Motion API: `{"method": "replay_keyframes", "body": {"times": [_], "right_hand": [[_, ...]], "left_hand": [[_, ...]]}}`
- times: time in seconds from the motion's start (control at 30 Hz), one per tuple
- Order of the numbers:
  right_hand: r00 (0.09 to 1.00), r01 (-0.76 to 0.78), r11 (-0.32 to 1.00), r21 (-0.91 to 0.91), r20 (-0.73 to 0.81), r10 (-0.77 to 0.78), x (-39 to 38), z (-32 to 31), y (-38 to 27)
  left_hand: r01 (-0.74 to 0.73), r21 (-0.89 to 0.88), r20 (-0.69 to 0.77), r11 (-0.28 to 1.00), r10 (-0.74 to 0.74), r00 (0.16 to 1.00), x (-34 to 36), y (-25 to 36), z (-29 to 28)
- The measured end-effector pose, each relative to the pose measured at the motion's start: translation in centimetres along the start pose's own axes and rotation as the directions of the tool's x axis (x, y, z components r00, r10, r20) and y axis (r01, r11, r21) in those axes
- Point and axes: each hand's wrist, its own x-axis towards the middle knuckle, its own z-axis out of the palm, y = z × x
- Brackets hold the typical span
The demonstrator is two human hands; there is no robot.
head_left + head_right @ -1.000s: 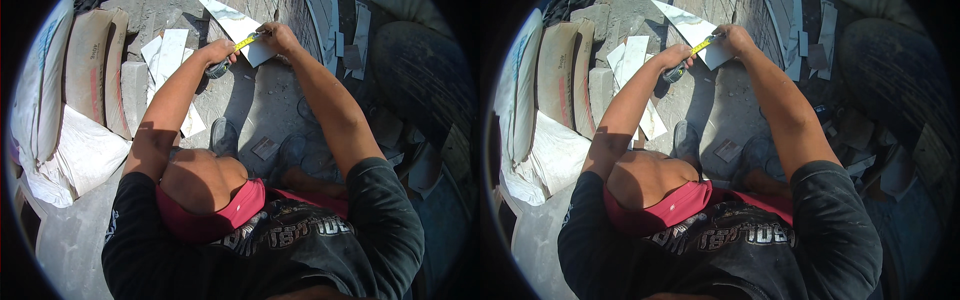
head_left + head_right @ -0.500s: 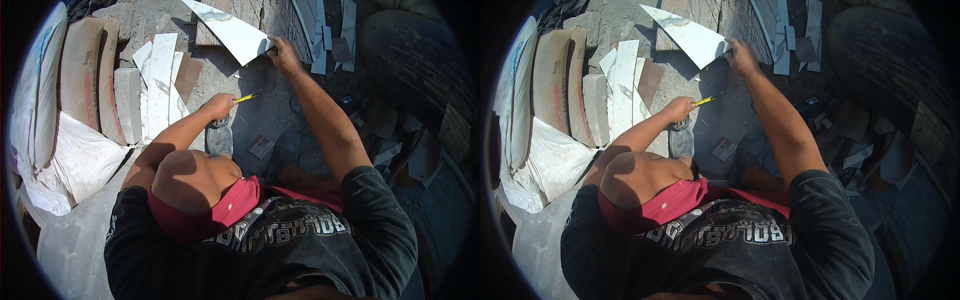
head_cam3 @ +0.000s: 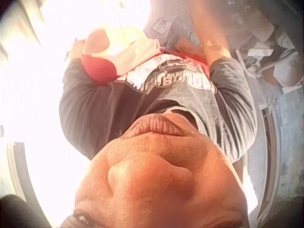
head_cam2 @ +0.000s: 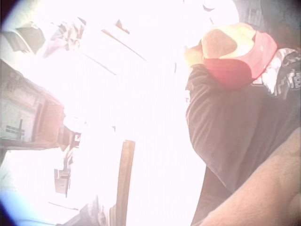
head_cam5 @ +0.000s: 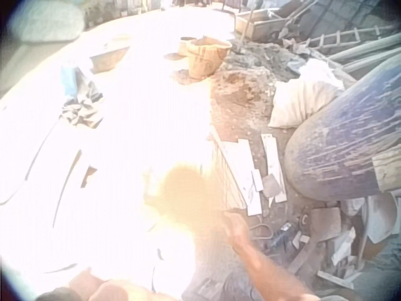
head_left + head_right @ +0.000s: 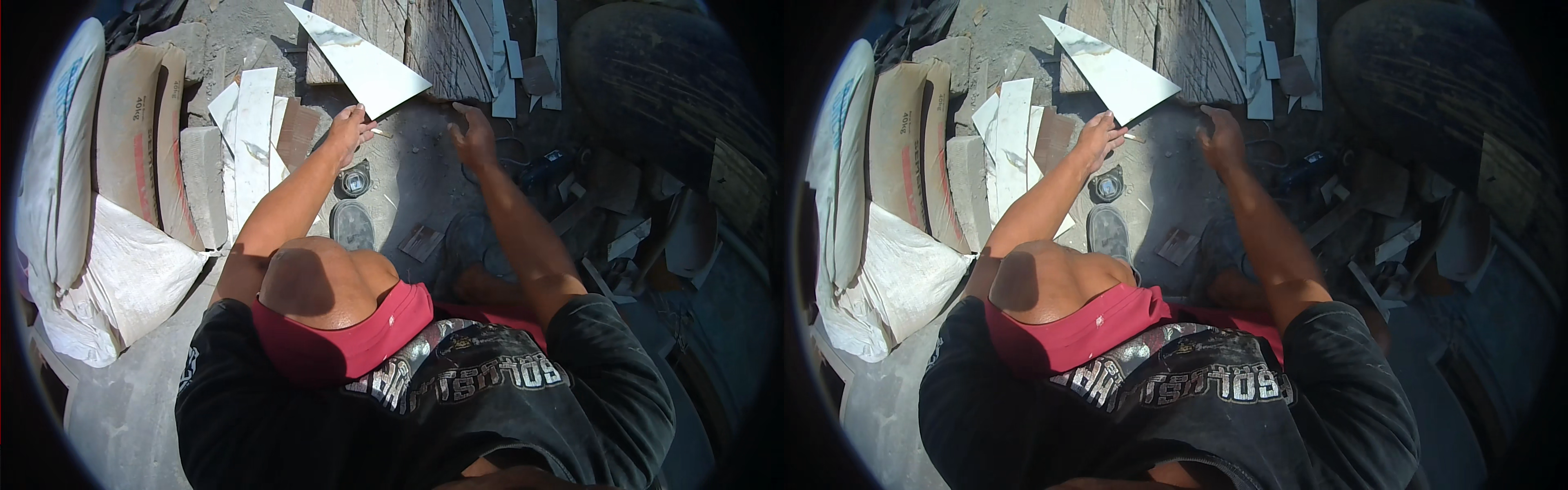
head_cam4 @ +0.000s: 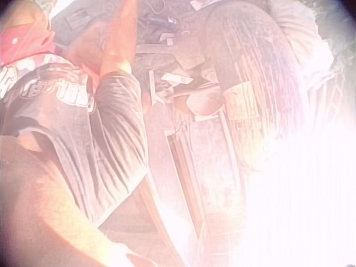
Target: The person retrieves a measuring tape, measures tiles with another person, cuts a tile using an angle grinder, and measures tile pieces again with the measuring tape.
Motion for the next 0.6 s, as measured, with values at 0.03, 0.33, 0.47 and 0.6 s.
{"method": "replay_keyframes", "body": {"times": [0.03, 0.33, 0.47, 0.6], "right_hand": [[1.000, -0.009, 1.000, 0.000, 0.024, 0.009, -1.0, -0.9, 0.4], [0.992, -0.083, 0.993, -0.081, 0.086, 0.090, -5.9, -7.9, 5.5], [0.995, -0.076, 0.993, -0.095, 0.052, 0.082, -6.1, -9.3, 6.7], [0.994, -0.106, 0.989, -0.106, 0.010, 0.107, -5.1, -10.5, 7.6]], "left_hand": [[-0.002, 0.002, 0.005, 1.000, 0.002, 1.000, 0.4, 0.1, -0.2], [-0.093, 0.190, 0.008, 0.977, 0.093, 0.996, 1.2, 0.9, -0.3], [-0.131, 0.218, 0.046, 0.967, 0.124, 0.991, 0.0, 1.2, -1.4], [-0.126, 0.203, 0.118, 0.971, 0.104, 0.988, -2.0, 2.5, -0.9]]}}
